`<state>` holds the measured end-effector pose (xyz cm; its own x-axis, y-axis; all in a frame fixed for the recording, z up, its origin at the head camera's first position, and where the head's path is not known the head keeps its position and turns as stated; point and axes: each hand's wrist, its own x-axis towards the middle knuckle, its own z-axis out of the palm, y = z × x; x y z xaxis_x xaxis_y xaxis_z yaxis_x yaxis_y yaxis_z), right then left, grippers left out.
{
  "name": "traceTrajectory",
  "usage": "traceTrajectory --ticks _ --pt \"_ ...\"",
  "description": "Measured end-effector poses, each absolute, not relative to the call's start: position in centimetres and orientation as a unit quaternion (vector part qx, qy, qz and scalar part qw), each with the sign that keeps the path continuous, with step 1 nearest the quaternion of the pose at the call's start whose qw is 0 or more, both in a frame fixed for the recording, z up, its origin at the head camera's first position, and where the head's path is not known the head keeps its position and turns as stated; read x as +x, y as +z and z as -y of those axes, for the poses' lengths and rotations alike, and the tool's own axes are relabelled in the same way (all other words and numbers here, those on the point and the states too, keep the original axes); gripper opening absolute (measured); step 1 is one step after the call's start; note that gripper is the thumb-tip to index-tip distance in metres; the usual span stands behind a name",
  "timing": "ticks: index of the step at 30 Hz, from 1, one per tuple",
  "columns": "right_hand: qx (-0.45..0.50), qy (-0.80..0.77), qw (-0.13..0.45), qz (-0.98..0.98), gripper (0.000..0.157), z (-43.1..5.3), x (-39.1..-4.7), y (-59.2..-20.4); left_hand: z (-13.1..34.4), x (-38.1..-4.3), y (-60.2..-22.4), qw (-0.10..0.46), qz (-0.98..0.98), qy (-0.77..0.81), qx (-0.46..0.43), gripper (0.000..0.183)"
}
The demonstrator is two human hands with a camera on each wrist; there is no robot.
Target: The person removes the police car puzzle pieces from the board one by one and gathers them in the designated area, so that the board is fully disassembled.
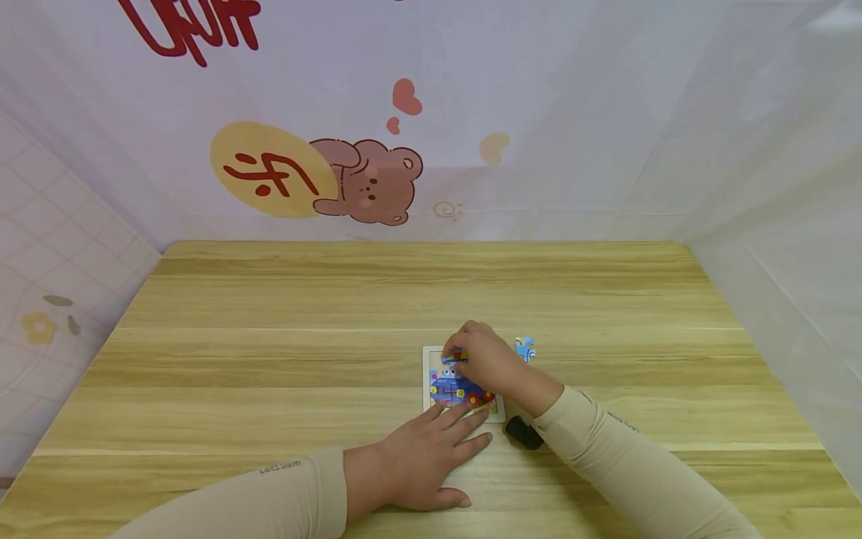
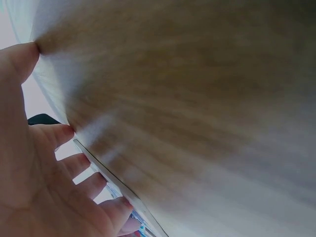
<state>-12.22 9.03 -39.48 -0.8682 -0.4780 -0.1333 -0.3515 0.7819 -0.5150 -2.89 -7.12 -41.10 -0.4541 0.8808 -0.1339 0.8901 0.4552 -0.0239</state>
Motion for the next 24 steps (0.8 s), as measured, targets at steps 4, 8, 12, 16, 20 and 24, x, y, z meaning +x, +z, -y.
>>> traceTrajectory --ticks 4,8,12,16,20,24 --pt "-0.224 -0.251 0.126 -0.933 0.014 -9.05 -12.24 -39.51 7.11 -2.89 -41.13 0.052 -0.852 -0.046 0.519 0.073" --pt "-0.227 -0.256 0.125 -0.931 0.015 -9.08 -12.27 -39.5 7.1 -2.9 -41.17 0.05 -0.852 -0.047 0.52 0.073" --pt "-0.229 -0.265 0.127 -0.928 0.016 -9.08 -12.33 -39.43 7.11 -2.89 -41.19 0.047 -0.851 -0.049 0.521 0.072" --pt "-0.224 -0.272 0.138 -0.926 0.018 -9.12 -12.43 -39.36 7.1 -2.88 -41.2 0.043 -0.851 -0.051 0.521 0.072" --pt "-0.225 -0.278 0.149 -0.922 0.019 -9.2 -12.62 -39.34 7.1 -2.84 -41.23 0.036 -0.851 -0.051 0.522 0.072" --pt "-0.232 -0.287 0.157 -0.916 0.019 -9.36 -12.82 -39.36 7.13 -2.81 -41.27 0.033 -0.85 -0.05 0.523 0.072"
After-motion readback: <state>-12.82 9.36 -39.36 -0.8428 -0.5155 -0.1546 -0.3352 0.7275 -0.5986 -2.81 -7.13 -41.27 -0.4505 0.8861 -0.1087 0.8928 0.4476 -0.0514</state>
